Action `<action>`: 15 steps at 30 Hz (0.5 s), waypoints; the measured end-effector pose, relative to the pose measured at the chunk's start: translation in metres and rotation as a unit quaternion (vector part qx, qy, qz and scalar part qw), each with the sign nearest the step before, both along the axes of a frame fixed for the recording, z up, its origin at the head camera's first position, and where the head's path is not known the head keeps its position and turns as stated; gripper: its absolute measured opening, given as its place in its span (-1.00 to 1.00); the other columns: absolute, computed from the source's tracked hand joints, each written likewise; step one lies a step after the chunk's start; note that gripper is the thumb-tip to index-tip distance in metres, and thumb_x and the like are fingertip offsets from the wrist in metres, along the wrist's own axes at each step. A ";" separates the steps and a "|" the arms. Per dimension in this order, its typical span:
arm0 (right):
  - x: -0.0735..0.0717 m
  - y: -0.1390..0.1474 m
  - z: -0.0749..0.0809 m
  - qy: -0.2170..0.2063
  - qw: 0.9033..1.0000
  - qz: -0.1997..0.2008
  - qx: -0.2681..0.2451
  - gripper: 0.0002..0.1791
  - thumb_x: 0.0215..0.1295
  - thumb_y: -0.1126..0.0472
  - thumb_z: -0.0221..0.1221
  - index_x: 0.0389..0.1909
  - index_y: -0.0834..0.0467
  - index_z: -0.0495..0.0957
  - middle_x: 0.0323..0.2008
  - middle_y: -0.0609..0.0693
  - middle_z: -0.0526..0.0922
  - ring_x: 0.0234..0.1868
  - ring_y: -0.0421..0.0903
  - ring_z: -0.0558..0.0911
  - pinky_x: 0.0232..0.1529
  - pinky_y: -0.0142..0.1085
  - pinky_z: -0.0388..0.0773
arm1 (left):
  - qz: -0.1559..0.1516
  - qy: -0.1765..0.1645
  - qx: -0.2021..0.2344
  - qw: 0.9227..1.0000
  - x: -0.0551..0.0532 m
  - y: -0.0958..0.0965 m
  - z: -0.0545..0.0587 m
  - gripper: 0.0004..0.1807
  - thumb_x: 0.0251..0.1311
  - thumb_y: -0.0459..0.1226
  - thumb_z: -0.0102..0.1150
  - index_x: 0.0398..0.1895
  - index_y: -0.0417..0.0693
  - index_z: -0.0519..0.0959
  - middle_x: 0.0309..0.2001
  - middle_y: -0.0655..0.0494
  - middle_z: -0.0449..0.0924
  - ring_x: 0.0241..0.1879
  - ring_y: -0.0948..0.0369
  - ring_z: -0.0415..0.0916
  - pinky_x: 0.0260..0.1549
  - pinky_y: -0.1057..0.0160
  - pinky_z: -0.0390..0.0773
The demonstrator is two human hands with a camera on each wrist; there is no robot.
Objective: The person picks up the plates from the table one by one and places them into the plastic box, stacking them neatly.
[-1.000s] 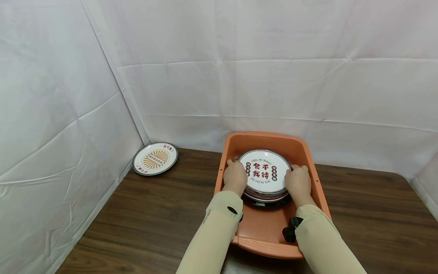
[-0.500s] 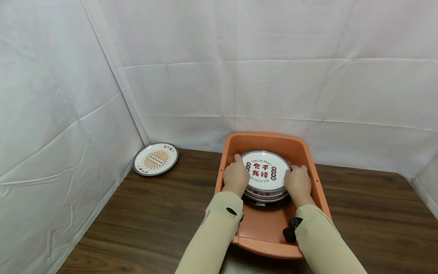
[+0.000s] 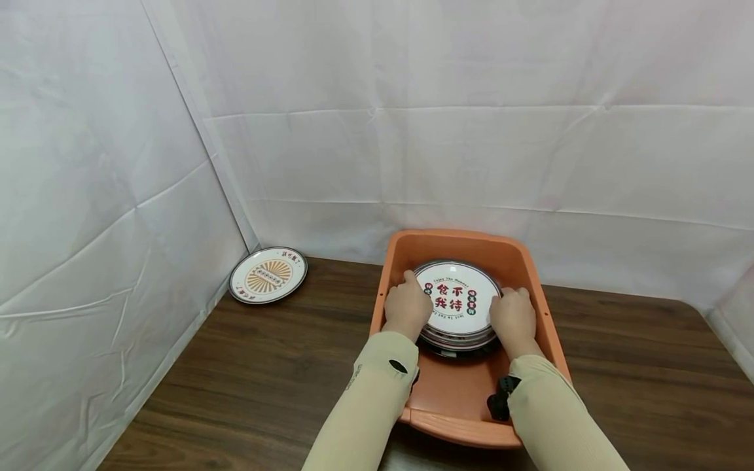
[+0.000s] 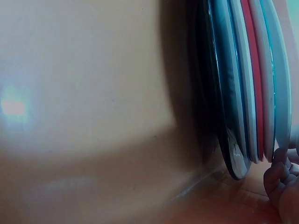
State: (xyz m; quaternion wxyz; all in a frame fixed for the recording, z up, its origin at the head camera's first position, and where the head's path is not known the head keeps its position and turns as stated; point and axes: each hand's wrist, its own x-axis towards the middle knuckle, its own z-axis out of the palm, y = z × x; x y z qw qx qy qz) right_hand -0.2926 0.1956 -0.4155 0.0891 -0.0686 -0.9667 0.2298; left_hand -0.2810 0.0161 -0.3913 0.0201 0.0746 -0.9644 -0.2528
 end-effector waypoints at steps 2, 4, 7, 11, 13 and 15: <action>0.000 0.000 -0.001 0.002 1.000 0.003 0.003 -0.64 0.38 0.27 -0.12 -0.04 0.50 0.42 -0.15 0.41 0.38 -0.16 0.28 0.41 -0.11 0.08 0.43 | -0.002 -0.005 0.000 1.000 0.000 0.000 0.000 -0.43 0.23 -0.16 0.06 0.24 -0.20 0.20 -0.35 -0.11 0.55 -0.36 0.00 0.52 -0.41 0.09 0.52; 0.000 0.000 -0.001 0.005 1.000 0.005 0.006 -0.64 0.38 0.27 -0.12 -0.04 0.50 0.42 -0.15 0.42 0.38 -0.16 0.29 0.41 -0.11 0.09 0.43 | -0.005 -0.008 -0.007 1.000 -0.001 0.000 -0.001 -0.41 0.24 -0.16 0.04 0.29 -0.20 0.19 -0.30 -0.12 0.57 -0.30 0.00 0.52 -0.35 0.09 0.53; 0.000 0.000 -0.002 0.009 1.000 0.004 0.008 -0.64 0.37 0.27 -0.10 -0.04 0.51 0.42 -0.16 0.42 0.37 -0.17 0.29 0.43 -0.12 0.09 0.43 | -0.014 -0.009 -0.026 1.000 -0.001 0.000 -0.001 -0.42 0.24 -0.16 0.02 0.29 -0.19 0.24 -0.22 -0.11 0.58 -0.20 0.01 0.52 -0.27 0.09 0.53; 0.000 0.000 -0.002 0.012 1.000 0.004 0.007 -0.65 0.36 0.28 -0.08 -0.05 0.51 0.41 -0.17 0.42 0.36 -0.20 0.30 0.44 -0.14 0.09 0.44 | -0.019 -0.010 -0.044 0.999 -0.001 0.001 -0.001 -0.48 0.23 -0.15 0.03 0.24 -0.17 0.33 -0.16 -0.10 0.58 -0.14 0.01 0.50 -0.23 0.09 0.53; 0.001 0.000 -0.001 0.011 1.000 0.004 0.005 -0.65 0.36 0.28 -0.08 -0.05 0.51 0.41 -0.18 0.41 0.36 -0.21 0.30 0.45 -0.15 0.09 0.44 | -0.019 -0.013 -0.044 0.999 -0.001 0.001 0.000 -0.48 0.23 -0.15 0.04 0.23 -0.16 0.34 -0.16 -0.10 0.58 -0.15 0.02 0.50 -0.25 0.10 0.53; 0.001 0.000 -0.001 0.009 1.000 0.003 0.005 -0.65 0.36 0.28 -0.08 -0.04 0.50 0.41 -0.18 0.41 0.36 -0.22 0.30 0.45 -0.15 0.09 0.44 | -0.019 -0.014 -0.044 0.999 0.000 0.001 0.000 -0.48 0.22 -0.15 0.05 0.23 -0.16 0.34 -0.16 -0.11 0.58 -0.14 0.01 0.50 -0.24 0.09 0.53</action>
